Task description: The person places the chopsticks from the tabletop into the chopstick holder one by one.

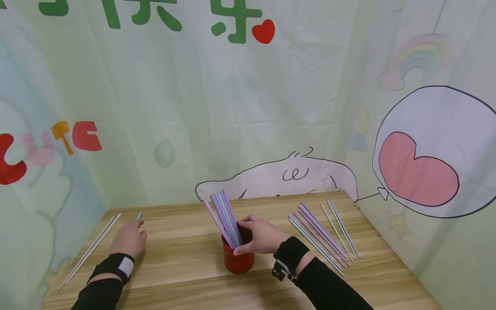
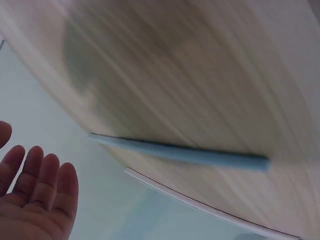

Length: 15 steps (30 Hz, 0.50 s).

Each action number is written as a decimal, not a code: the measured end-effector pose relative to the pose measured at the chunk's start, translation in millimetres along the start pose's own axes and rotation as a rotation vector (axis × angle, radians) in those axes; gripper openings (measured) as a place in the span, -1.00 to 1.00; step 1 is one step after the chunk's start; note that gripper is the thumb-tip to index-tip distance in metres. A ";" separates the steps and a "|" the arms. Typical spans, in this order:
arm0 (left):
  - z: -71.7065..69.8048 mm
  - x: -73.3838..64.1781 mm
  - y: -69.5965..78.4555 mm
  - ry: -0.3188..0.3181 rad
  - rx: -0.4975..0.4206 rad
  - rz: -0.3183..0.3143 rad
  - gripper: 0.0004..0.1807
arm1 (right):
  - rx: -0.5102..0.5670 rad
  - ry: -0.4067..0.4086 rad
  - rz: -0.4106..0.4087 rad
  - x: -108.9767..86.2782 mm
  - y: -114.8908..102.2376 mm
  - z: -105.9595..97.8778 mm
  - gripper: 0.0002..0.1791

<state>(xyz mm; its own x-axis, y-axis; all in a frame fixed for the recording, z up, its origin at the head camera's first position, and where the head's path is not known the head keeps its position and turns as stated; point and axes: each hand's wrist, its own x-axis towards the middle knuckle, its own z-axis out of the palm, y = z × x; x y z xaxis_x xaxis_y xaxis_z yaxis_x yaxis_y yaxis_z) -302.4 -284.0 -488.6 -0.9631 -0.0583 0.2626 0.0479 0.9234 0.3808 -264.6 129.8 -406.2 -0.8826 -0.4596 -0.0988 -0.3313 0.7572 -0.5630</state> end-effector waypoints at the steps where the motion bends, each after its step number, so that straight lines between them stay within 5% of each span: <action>1: -0.3 0.4 -4.1 -0.008 0.012 -0.008 -0.56 | -0.001 0.000 0.001 -0.2 0.0 0.1 0.00; 8: 1.2 1.8 -21.8 -0.100 0.077 -0.078 -0.57 | -0.006 -0.002 0.001 0.0 0.8 -0.1 0.00; 15: 4.7 -0.7 -25.7 -0.212 0.183 -0.062 -0.60 | -0.006 -0.011 0.006 0.4 0.1 -0.3 0.00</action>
<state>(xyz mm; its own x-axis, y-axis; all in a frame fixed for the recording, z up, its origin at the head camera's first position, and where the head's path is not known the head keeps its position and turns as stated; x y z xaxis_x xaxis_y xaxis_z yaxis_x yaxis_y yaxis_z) -304.2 -306.0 -502.7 -0.9975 -0.0536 0.0453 -0.0424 0.9747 0.2193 -265.1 129.8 -406.1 -0.8810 -0.4599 -0.1114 -0.3276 0.7627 -0.5577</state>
